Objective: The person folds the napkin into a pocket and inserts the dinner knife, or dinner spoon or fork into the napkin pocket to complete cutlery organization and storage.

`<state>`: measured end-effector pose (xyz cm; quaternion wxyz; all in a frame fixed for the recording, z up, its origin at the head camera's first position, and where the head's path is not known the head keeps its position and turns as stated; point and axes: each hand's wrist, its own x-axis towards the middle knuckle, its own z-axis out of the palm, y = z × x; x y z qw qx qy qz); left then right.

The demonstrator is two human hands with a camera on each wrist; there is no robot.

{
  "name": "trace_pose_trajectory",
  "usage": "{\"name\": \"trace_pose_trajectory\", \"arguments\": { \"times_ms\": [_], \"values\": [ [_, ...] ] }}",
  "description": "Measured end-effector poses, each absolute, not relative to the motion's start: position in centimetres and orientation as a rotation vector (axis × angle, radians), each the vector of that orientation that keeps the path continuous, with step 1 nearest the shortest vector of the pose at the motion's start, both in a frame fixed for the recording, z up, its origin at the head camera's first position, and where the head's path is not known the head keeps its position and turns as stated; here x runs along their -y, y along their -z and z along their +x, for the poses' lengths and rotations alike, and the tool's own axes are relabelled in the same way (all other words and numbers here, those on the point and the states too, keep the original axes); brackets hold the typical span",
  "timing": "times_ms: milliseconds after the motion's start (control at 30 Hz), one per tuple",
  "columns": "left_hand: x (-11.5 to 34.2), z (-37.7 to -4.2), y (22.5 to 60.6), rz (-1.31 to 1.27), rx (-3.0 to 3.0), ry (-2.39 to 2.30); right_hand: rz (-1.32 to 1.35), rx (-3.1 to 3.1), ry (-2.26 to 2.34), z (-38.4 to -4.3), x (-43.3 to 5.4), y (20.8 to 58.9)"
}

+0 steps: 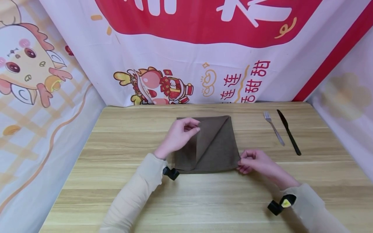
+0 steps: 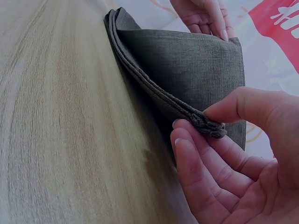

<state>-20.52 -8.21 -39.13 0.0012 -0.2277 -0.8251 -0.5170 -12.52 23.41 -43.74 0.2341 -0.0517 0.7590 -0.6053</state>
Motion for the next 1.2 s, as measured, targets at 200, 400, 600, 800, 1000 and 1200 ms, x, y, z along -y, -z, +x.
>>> {"name": "trace_pose_trajectory", "arguments": {
  "times_ms": [200, 400, 600, 800, 1000, 1200],
  "values": [
    [9.4, -22.0, 38.8, -0.66, 2.586, 1.6, -0.141, -2.077, 1.634, -12.5, -23.6, 43.7],
    [10.3, -23.3, 38.5, -0.615, 2.591, 1.582, -0.134, -2.064, 1.613, -12.7, -23.9, 44.0],
    [10.9, -24.7, 38.2, -0.567, 2.616, 1.577, -0.121, -2.073, 1.599, -12.7, -23.9, 44.0],
    [11.6, -25.7, 38.1, -0.518, 2.619, 1.597, -0.086, -2.089, 1.574, -12.7, -24.1, 44.2],
    [12.2, -26.9, 38.2, -0.459, 2.626, 1.619, -0.065, -2.09, 1.568, -12.6, -24.1, 44.3],
    [12.7, -28.0, 38.9, -0.375, 2.665, 1.624, -0.08, -2.08, 1.577, -12.4, -24.1, 44.2]
  ]
}}
